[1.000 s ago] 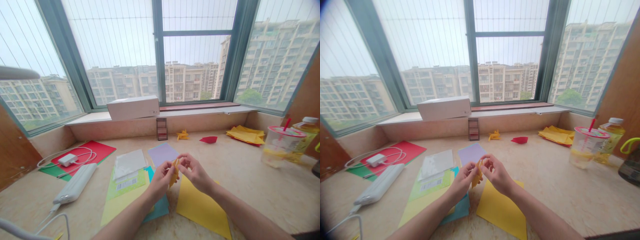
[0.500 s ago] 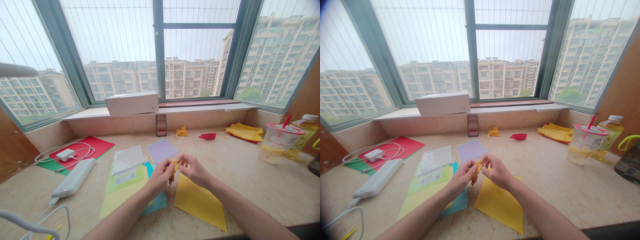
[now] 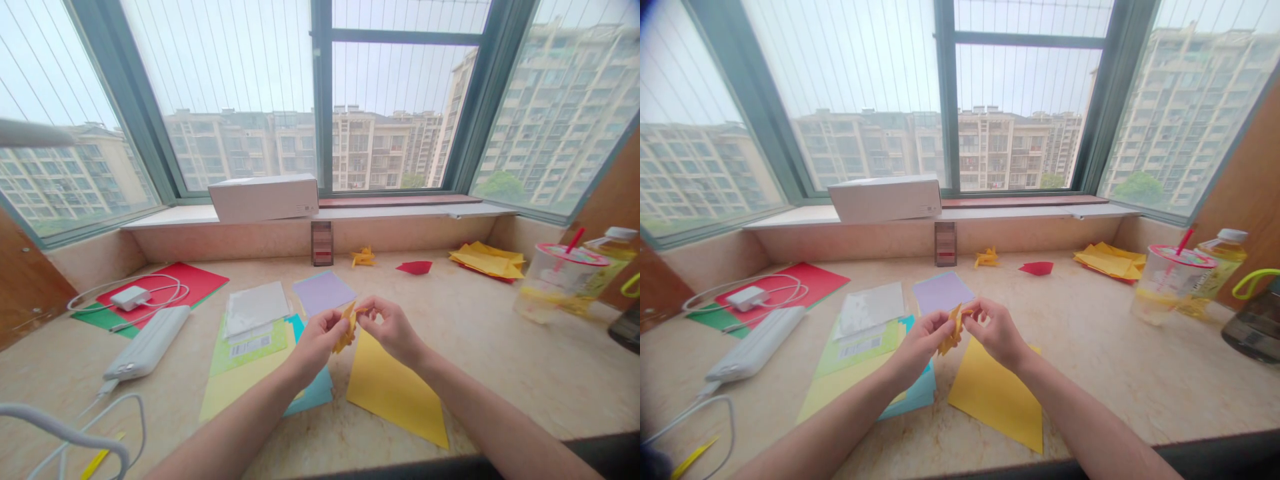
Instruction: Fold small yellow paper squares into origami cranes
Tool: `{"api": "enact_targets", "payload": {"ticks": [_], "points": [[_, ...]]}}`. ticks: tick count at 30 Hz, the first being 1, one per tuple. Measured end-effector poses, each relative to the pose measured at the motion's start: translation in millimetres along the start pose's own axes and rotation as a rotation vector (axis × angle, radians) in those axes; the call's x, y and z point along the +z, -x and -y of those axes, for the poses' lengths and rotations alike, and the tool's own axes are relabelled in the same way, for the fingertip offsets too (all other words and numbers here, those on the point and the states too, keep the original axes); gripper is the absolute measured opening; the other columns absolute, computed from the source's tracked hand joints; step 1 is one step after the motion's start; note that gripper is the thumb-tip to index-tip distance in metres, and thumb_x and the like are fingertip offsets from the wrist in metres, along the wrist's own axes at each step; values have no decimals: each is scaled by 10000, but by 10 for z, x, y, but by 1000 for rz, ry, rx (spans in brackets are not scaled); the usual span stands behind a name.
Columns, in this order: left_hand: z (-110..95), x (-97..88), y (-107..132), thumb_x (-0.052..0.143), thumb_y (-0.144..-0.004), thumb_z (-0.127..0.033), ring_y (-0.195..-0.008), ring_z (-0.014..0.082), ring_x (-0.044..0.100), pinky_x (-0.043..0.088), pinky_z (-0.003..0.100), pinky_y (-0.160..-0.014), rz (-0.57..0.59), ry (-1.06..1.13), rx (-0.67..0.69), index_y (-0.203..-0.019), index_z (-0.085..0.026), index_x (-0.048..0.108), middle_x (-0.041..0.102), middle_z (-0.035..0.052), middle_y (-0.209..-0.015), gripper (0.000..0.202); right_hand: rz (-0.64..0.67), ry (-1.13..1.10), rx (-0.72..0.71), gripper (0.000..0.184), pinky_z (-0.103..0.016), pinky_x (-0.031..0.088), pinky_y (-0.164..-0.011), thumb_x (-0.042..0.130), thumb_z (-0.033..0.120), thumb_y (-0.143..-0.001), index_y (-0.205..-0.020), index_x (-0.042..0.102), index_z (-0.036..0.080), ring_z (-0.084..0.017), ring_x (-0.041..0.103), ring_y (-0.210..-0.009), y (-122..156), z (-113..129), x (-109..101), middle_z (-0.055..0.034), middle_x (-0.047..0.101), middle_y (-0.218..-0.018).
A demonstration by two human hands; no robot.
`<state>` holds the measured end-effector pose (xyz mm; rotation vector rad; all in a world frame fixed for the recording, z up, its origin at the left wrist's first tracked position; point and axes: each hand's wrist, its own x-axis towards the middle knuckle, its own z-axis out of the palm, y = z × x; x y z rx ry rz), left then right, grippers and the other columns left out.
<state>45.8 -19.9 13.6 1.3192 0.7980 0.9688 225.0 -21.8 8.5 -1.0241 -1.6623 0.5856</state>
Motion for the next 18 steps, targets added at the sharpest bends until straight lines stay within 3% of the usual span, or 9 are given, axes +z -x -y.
{"api": "enact_targets", "payload": {"ticks": [8, 12, 15, 18], "points": [[-2, 6, 33, 771, -766, -478, -749, 173, 650, 435, 257, -690, -1, 163, -47, -882, -129, 692, 722, 73, -832, 376, -55, 53, -234, 77, -342, 514, -733, 643, 263, -887, -835, 689, 230, -201, 642, -819, 20, 4, -1, -56, 685, -874], [-19, 21, 40, 777, -759, -492, -781, 189, 659, 454, 274, -725, -8, 180, -50, -892, -135, 699, 725, 84, -855, 389, -91, 108, -244, 83, -376, 521, -787, 646, 275, -906, -945, 713, 245, -211, 650, -813, 49, 22, 15, -61, 708, -895], [-22, 25, 39, 778, -759, -499, -789, 190, 666, 462, 285, -755, -12, 198, -40, -893, -138, 700, 728, 86, -870, 393, -155, 145, -234, 52, -396, 514, -807, 659, 279, -898, -897, 697, 243, -214, 658, -785, 59, 35, 25, -50, 722, -862], [-2, 16, 31, 775, -771, -480, -773, 176, 661, 458, 276, -755, -20, 204, -26, -879, -139, 695, 725, 75, -853, 367, -140, 153, -264, 52, -396, 517, -825, 654, 254, -897, -862, 690, 240, -222, 672, -833, 59, 41, 21, -56, 729, -880]]}}
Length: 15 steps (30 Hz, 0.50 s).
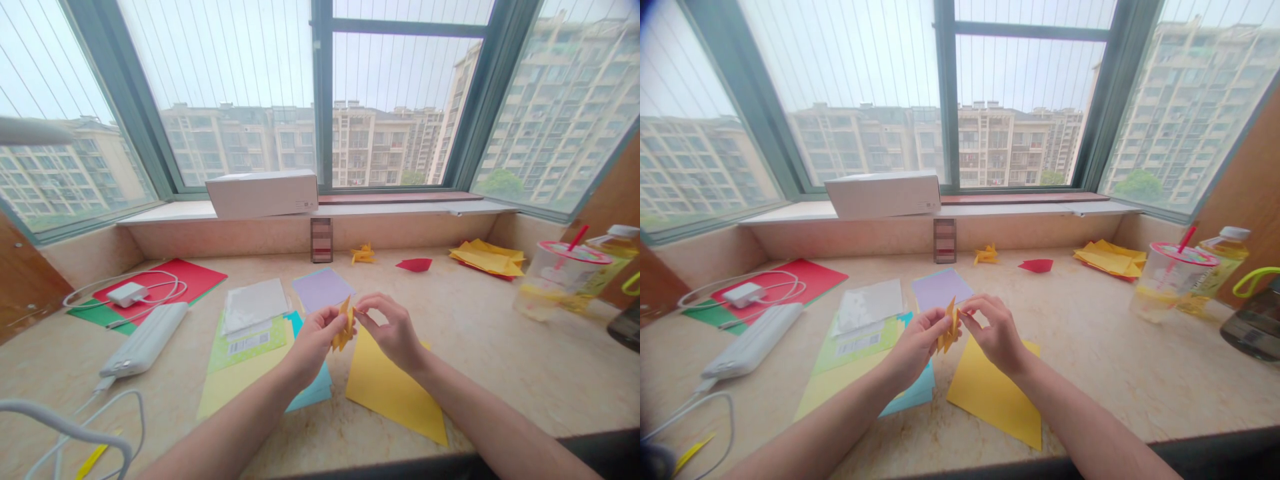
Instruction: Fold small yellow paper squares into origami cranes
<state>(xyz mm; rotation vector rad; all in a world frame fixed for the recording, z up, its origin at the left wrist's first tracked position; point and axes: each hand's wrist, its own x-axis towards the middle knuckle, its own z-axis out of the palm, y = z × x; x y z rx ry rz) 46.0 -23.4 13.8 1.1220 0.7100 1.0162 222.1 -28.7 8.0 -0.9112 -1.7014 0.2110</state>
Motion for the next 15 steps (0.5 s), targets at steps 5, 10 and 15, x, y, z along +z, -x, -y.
{"api": "enact_targets", "payload": {"ticks": [5, 10, 15], "points": [[19, -17, -15, 743, -811, -466, -752, 160, 640, 449, 266, -737, -26, -39, 57, -908, -143, 688, 713, 57, -812, 342, 45, 29, -64, 120, -423, 523, -881, 648, 227, -887, -976, 726, 247, -247, 672, -957, 14, 15, -12, -83, 733, -988], [-33, 38, 12, 746, -812, -438, -746, 159, 627, 449, 255, -705, -71, -137, 160, -900, -153, 675, 706, 46, -810, 307, 32, -23, -10, 163, -412, 548, -856, 625, 265, -906, -1015, 744, 245, -245, 678, -931, 25, 35, 11, -88, 731, -977], [-59, 76, 31, 732, -817, -459, -772, 170, 631, 462, 257, -714, -43, -198, 208, -879, -153, 675, 700, 43, -811, 318, 11, -116, 40, 139, -378, 555, -804, 606, 263, -916, -946, 740, 239, -225, 676, -866, 11, 53, 35, -72, 717, -915]]}}
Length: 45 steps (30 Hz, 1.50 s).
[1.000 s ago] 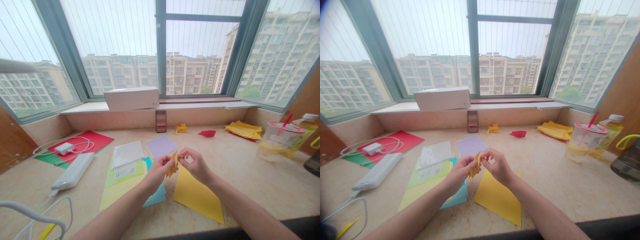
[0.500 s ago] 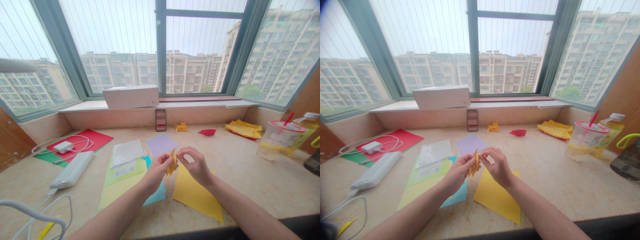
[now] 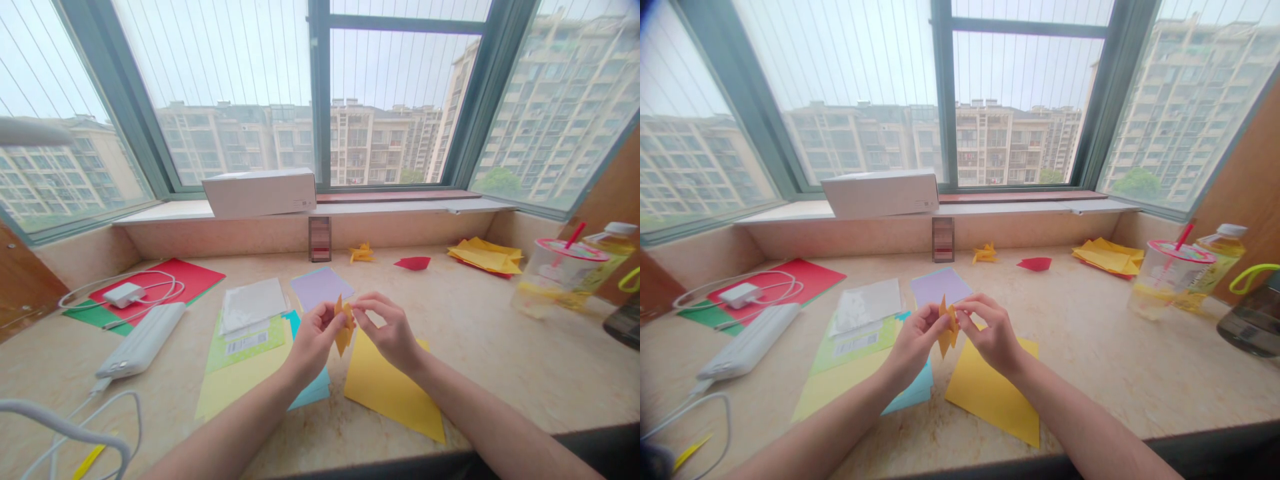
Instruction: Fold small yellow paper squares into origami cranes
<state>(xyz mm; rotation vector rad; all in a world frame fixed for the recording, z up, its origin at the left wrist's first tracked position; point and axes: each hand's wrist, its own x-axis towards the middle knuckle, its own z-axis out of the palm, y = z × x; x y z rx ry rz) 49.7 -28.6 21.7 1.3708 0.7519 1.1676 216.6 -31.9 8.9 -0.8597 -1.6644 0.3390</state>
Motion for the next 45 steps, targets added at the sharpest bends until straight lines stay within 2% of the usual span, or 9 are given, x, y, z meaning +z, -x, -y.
{"api": "enact_targets", "payload": {"ticks": [7, 19, 27, 31, 35, 42, 45], "points": [[43, -15, -1, 691, -849, -482, -732, 153, 601, 459, 250, -695, -12, -52, 31, -828, -146, 655, 657, 22, -766, 339, 65, -79, 34, 107, -353, 536, -804, 618, 235, -910, -919, 725, 235, -205, 656, -849, -14, 52, 11, -54, 700, -893], [36, -53, 10, 675, -868, -456, -722, 138, 603, 461, 231, -666, 16, -132, 52, -887, -144, 651, 660, 26, -791, 314, 76, -77, 123, 98, -337, 493, -748, 624, 248, -887, -904, 717, 221, -195, 631, -798, 16, 59, -4, -46, 725, -873], [72, -50, 4, 605, -891, -527, -651, 131, 591, 433, 225, -599, -33, -197, 34, -826, -134, 636, 657, 27, -723, 399, 122, -67, 163, 103, -322, 455, -723, 617, 232, -892, -890, 719, 226, -172, 611, -732, 22, 51, 6, -15, 724, -794], [80, -48, 0, 626, -885, -502, -635, 119, 579, 424, 215, -587, -53, -169, 23, -809, -141, 625, 652, 17, -707, 369, 81, -104, 240, 100, -332, 470, -742, 639, 265, -884, -937, 708, 217, -179, 626, -753, 37, 64, 37, -29, 731, -830], [64, -32, 3, 636, -888, -474, -636, 114, 586, 433, 209, -592, -62, -136, 42, -806, -146, 623, 651, 10, -699, 338, 21, -183, 323, 180, -341, 489, -758, 678, 325, -863, -995, 686, 202, -183, 640, -776, 56, 42, 78, -44, 724, -863], [76, -21, -22, 676, -861, -459, -661, 126, 621, 474, 219, -622, -102, -64, 85, -819, -148, 655, 676, 14, -727, 314, 21, -265, 425, 247, -348, 498, -768, 689, 384, -849, -991, 713, 183, -200, 652, -822, 41, 37, 49, -82, 735, -960], [79, -29, -26, 679, -863, -453, -690, 138, 636, 489, 231, -652, -116, -49, 94, -826, -147, 665, 692, 25, -750, 309, 47, -276, 484, 257, -331, 488, -752, 663, 418, -866, -952, 732, 186, -195, 646, -812, 23, 72, 12, -68, 744, -919]]}}
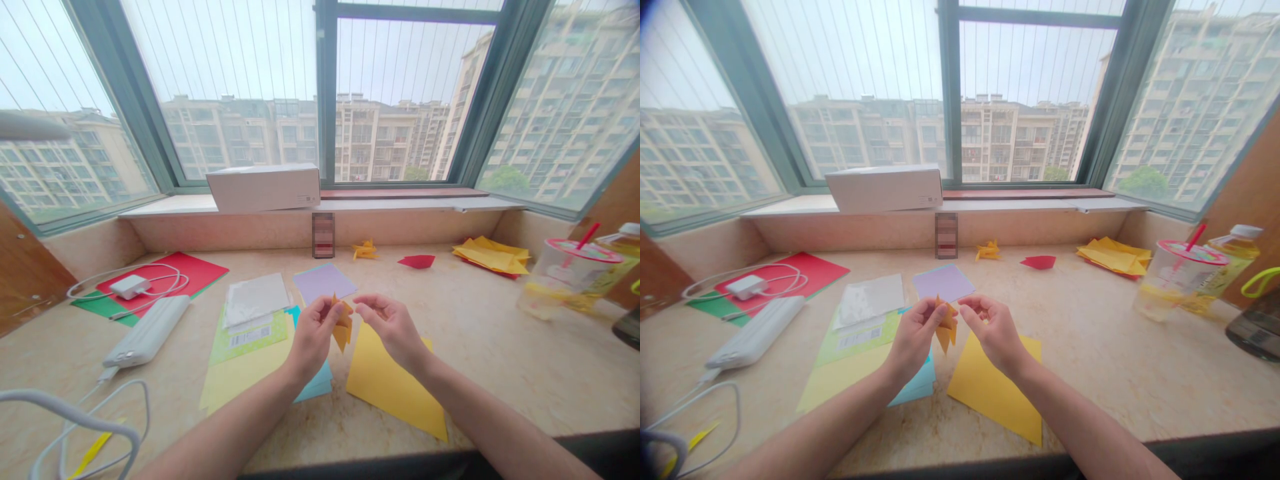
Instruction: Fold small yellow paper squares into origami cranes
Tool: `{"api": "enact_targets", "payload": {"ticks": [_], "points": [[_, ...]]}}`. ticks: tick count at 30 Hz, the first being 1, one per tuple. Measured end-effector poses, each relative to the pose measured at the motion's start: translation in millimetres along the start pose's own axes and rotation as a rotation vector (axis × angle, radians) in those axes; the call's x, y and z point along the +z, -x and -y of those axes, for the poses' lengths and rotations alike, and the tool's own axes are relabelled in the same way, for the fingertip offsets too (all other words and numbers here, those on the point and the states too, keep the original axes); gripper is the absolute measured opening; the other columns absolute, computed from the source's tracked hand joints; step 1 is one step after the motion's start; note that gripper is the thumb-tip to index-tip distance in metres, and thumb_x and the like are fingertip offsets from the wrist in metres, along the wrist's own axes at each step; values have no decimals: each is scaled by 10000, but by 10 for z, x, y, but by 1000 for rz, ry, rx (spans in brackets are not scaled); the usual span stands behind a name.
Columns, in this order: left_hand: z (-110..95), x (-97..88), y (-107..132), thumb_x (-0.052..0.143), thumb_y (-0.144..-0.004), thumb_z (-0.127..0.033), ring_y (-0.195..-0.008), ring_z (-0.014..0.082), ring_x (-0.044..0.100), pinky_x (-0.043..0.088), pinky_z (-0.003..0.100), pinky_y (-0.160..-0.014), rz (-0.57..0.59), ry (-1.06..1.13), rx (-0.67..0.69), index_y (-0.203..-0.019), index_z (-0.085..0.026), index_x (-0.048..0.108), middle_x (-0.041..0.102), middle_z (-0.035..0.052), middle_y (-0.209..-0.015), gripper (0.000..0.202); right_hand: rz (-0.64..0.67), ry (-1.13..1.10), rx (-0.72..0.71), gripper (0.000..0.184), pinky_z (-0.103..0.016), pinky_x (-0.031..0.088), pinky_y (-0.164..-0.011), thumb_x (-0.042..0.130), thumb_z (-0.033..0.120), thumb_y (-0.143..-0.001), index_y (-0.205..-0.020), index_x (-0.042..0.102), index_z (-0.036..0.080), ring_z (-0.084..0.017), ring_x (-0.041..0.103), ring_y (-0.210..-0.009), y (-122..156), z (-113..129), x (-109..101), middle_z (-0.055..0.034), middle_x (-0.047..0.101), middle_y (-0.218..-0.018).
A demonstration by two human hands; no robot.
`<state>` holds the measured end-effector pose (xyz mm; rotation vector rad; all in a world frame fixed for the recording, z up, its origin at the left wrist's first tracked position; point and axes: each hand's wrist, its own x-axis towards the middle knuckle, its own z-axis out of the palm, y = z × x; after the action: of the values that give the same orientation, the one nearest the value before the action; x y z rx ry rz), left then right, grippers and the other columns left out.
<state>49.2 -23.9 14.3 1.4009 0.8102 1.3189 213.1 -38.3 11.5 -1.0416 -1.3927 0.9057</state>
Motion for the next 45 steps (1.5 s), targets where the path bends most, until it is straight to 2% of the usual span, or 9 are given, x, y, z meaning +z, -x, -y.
{"api": "enact_targets", "payload": {"ticks": [5, 9, 12, 16, 22, 28, 36, 39, 45], "points": [[27, -16, 15, 677, -872, -437, -727, 146, 632, 493, 243, -692, -8, -58, 101, -836, -163, 703, 705, 26, -776, 278, 102, -21, 62, 283, -282, 446, -650, 647, 452, -868, -854, 740, 184, -150, 582, -675, 10, 85, -2, -22, 700, -750], [61, -36, 21, 644, -897, -434, -738, 157, 630, 488, 254, -691, 18, -145, 120, -866, -170, 732, 716, 37, -802, 280, 161, -8, 89, 346, -272, 411, -607, 607, 478, -893, -749, 706, 179, -131, 524, -611, 3, 102, -21, -3, 635, -648], [66, -45, 16, 647, -895, -428, -770, 165, 641, 492, 258, -714, 5, -160, 118, -886, -169, 732, 725, 44, -835, 272, 160, 25, 81, 326, -280, 417, -615, 609, 476, -896, -795, 703, 180, -135, 534, -623, 10, 106, -35, -13, 661, -694], [68, -47, 9, 649, -891, -425, -757, 158, 639, 490, 250, -706, 10, -157, 98, -900, -164, 721, 716, 37, -819, 271, 93, 139, -51, 186, -312, 461, -712, 667, 376, -869, -904, 704, 197, -163, 599, -721, 48, 131, -17, -32, 720, -836], [60, -36, 18, 651, -884, -439, -748, 159, 631, 480, 248, -687, 32, -178, 62, -929, -150, 730, 719, 46, -830, 303, 6, 163, -153, 123, -323, 490, -751, 638, 299, -881, -897, 719, 208, -176, 632, -758, 52, 102, -1, -31, 733, -838], [-4, -3, 47, 695, -836, -466, -684, 153, 626, 471, 239, -637, 34, -139, -13, -859, -140, 721, 706, 34, -752, 328, -38, 216, -272, 65, -320, 513, -721, 627, 236, -867, -862, 687, 212, -178, 628, -733, 32, 30, -24, -26, 705, -801], [-61, 15, 60, 704, -821, -504, -666, 145, 643, 479, 229, -631, 38, -27, -134, -813, -134, 691, 708, 39, -719, 370, 31, 372, -547, 105, -328, 526, -773, 576, 192, -927, -895, 667, 234, -191, 656, -835, 21, 56, -98, -38, 699, -892], [-55, 13, 58, 720, -810, -488, -668, 149, 646, 490, 239, -641, 50, -6, -145, -827, -132, 696, 705, 38, -719, 356, 18, 386, -568, 99, -336, 536, -784, 574, 188, -923, -912, 660, 235, -195, 664, -845, 22, 52, -97, -43, 701, -904], [-21, 1, 49, 739, -790, -481, -650, 141, 607, 468, 232, -613, 48, -67, -80, -829, -134, 721, 691, 29, -715, 349, 3, 405, -544, 71, -341, 547, -748, 597, 238, -918, -952, 659, 230, -192, 651, -774, 30, 74, -65, -42, 695, -865]]}}
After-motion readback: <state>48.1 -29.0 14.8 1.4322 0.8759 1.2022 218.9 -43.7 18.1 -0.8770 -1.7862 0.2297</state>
